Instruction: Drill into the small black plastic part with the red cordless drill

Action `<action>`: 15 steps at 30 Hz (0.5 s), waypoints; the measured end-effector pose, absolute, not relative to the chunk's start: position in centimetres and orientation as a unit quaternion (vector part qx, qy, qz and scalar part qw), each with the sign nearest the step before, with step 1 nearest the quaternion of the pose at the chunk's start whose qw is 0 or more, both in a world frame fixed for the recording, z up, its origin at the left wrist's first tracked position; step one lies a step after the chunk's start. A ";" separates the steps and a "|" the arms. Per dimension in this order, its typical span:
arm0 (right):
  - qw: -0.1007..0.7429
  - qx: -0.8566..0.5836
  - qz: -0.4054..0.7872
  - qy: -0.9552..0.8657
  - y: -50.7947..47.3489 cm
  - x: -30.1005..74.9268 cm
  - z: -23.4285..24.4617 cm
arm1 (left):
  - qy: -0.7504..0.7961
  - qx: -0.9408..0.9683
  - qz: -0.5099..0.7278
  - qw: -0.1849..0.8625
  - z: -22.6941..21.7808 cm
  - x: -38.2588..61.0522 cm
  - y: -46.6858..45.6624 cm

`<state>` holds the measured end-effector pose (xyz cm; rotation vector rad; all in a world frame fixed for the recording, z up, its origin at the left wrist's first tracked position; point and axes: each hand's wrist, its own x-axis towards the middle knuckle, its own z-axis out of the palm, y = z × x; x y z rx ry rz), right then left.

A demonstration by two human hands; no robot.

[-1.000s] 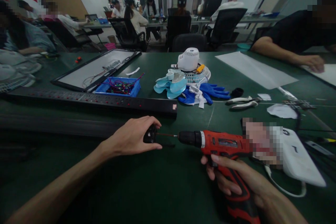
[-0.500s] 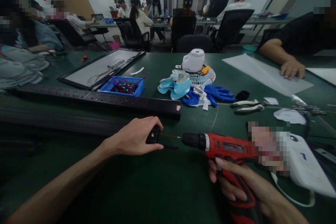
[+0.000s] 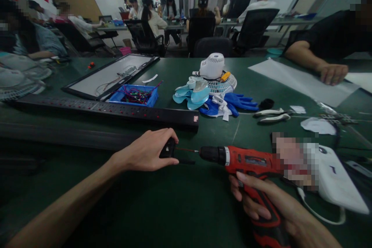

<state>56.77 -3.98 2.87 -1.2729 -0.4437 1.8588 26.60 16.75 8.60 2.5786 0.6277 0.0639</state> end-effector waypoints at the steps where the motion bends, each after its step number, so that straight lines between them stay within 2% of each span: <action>1: 0.411 -0.506 0.737 -0.179 -4.0 56.8 2.8 | 0.227 0.943 0.023 0.243 8.6 26.6 16.8; 15: 0.414 -0.529 0.726 -0.148 -3.9 55.8 3.9 | 0.224 0.945 0.022 0.237 8.5 26.7 16.9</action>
